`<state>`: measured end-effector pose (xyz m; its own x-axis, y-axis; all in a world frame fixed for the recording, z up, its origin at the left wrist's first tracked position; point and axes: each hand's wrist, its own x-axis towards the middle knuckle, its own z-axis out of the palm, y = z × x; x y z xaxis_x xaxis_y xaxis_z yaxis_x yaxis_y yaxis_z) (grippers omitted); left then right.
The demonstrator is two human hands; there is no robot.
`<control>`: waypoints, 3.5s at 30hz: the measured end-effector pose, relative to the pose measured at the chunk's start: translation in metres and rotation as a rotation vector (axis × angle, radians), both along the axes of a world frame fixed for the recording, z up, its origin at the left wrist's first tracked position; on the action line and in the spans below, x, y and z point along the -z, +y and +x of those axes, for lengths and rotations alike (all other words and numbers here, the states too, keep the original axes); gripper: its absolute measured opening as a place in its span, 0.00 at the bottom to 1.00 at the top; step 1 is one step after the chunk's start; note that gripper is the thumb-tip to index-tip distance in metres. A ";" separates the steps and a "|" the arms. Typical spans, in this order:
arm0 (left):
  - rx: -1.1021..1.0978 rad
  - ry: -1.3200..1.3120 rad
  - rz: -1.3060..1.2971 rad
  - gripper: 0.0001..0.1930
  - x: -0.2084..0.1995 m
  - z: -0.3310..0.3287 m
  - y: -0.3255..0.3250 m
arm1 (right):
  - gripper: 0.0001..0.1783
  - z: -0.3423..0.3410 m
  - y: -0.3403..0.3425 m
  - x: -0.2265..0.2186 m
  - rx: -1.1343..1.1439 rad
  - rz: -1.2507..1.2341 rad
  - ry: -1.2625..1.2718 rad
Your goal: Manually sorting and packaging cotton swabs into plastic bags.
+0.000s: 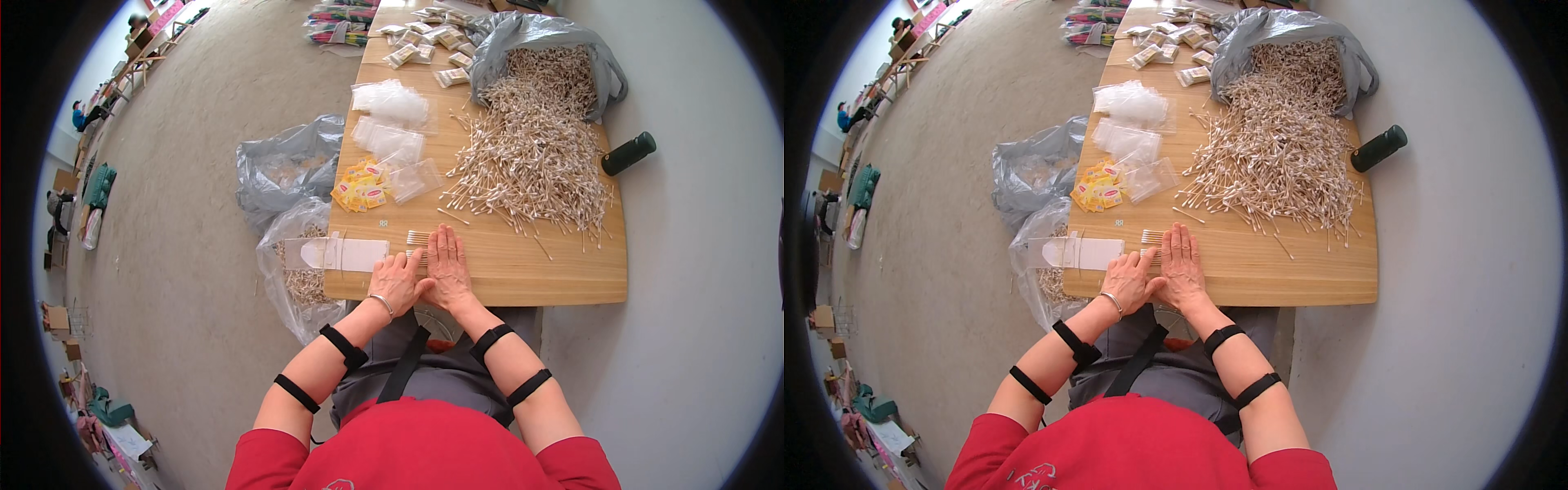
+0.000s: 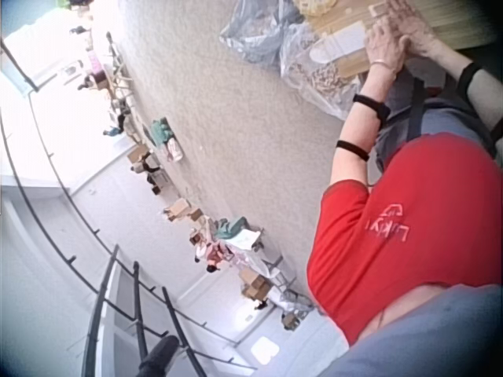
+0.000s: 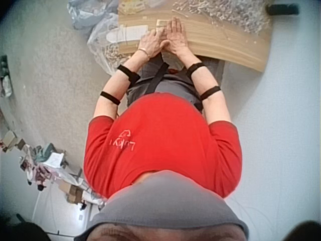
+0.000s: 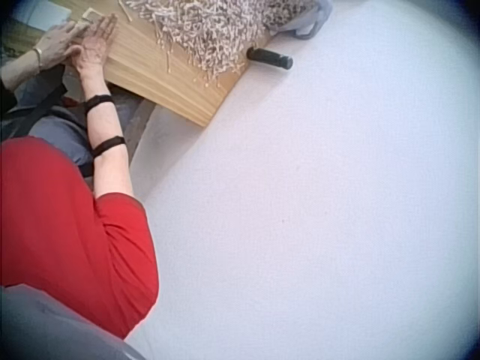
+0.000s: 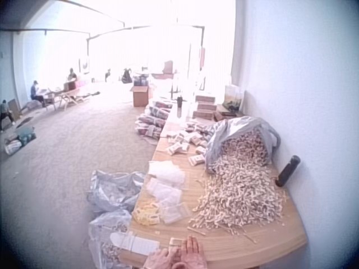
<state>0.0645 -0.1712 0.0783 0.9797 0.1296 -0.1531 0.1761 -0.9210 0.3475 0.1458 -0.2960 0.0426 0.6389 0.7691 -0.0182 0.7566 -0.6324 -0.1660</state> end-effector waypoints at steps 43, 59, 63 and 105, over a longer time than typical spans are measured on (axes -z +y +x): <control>-0.072 0.030 -0.184 0.25 0.007 0.021 0.011 | 0.56 0.000 0.001 0.003 0.010 0.123 -0.018; -0.514 -0.573 -0.681 0.14 0.033 0.053 0.020 | 0.58 -0.008 0.002 -0.009 0.069 0.068 0.130; -0.486 -0.555 -0.764 0.17 0.038 0.044 0.020 | 0.55 -0.013 0.003 -0.004 0.095 0.055 0.094; -0.104 -0.093 0.048 0.37 0.000 -0.059 0.167 | 0.48 -0.070 0.125 0.004 -0.024 0.164 0.149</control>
